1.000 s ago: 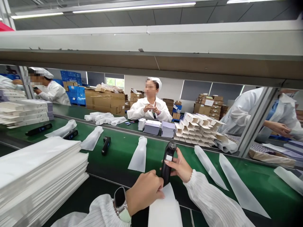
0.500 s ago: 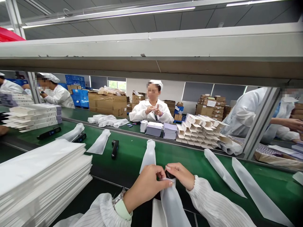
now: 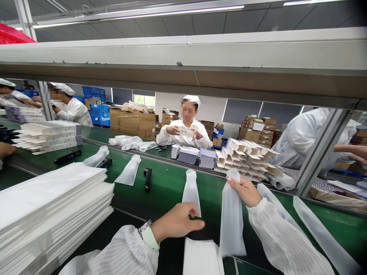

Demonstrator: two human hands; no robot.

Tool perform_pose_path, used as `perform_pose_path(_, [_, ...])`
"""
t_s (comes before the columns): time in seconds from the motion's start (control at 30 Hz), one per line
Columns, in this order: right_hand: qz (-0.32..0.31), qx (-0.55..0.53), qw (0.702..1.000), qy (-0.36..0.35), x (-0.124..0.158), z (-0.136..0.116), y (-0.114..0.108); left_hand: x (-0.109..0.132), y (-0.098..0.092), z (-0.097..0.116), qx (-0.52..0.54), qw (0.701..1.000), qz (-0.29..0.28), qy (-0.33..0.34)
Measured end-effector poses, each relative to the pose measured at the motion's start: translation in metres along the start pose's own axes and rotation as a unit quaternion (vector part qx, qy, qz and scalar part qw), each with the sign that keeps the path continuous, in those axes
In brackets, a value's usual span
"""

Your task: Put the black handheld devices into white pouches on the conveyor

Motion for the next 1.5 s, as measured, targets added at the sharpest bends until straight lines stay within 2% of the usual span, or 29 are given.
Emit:
perform_pose_path(0.07, [0.054,0.036,0.998,0.003,-0.017,0.023,-0.013,0.001,0.011,-0.010,-0.025,0.994,-0.100,-0.022])
perform_pose_path(0.1, [0.067,0.060,0.996,0.007,-0.023,0.036,-0.017,0.001,0.015,-0.014,-0.031,0.991,-0.124,-0.027])
perform_pose_path(0.23, [0.100,0.187,0.977,0.000,-0.034,0.085,-0.017,0.000,0.025,-0.022,-0.034,0.990,-0.138,-0.027])
perform_pose_path(0.33, [0.095,0.238,0.967,-0.014,-0.033,0.104,-0.010,0.000,0.027,-0.024,-0.039,0.990,-0.132,-0.017])
perform_pose_path(0.43, [0.103,0.282,0.953,-0.052,-0.031,0.103,-0.006,0.000,0.029,-0.027,-0.035,0.992,-0.122,0.004])
perform_pose_path(0.5, [0.125,0.318,0.935,-0.098,-0.029,0.091,-0.003,-0.001,0.031,-0.029,-0.027,0.992,-0.119,0.009])
perform_pose_path(0.57, [0.118,0.335,0.922,-0.151,-0.024,0.071,0.007,-0.003,0.032,-0.030,-0.022,0.994,-0.110,0.008])
perform_pose_path(0.7, [-0.014,0.279,0.929,-0.241,-0.002,0.031,0.050,-0.004,0.031,-0.026,-0.006,0.996,-0.087,0.027])
perform_pose_path(0.77, [-0.079,0.271,0.920,-0.273,0.010,0.016,0.079,-0.004,0.030,-0.022,0.002,0.996,-0.076,0.046])
perform_pose_path(0.83, [-0.117,0.296,0.899,-0.302,0.019,0.007,0.108,-0.003,0.029,-0.018,0.005,0.996,-0.064,0.068])
perform_pose_path(1.0, [-0.200,0.334,0.849,-0.358,0.030,0.008,0.173,-0.001,0.026,-0.012,0.002,0.993,-0.063,0.104])
perform_pose_path(1.1, [-0.248,0.321,0.835,-0.372,0.036,0.017,0.196,0.000,0.026,-0.010,-0.004,0.991,-0.072,0.116])
perform_pose_path(1.17, [-0.240,0.326,0.837,-0.369,0.037,0.022,0.200,0.000,0.026,-0.009,-0.015,0.989,-0.058,0.133])
perform_pose_path(1.27, [-0.177,0.351,0.858,-0.330,0.031,0.026,0.196,0.000,0.024,-0.006,-0.040,0.986,-0.026,0.158])
perform_pose_path(1.37, [-0.122,0.306,0.909,-0.253,0.023,0.029,0.189,0.002,0.025,-0.004,-0.059,0.984,-0.038,0.163])
perform_pose_path(1.43, [-0.121,0.236,0.944,-0.194,0.018,0.034,0.189,0.004,0.026,-0.002,-0.070,0.984,-0.054,0.154])
perform_pose_path(1.5, [-0.119,0.182,0.966,-0.143,0.013,0.041,0.189,0.005,0.024,-0.001,-0.087,0.986,-0.050,0.133])
Point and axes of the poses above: each hand's wrist, its own x-axis away from the middle knuckle, its own y-axis out of the palm, z = x × y, the point moved 3 cm from there along -x, towards the middle knuckle, and after that the axes turned 15 degrees about z, right-handed, at the moved point
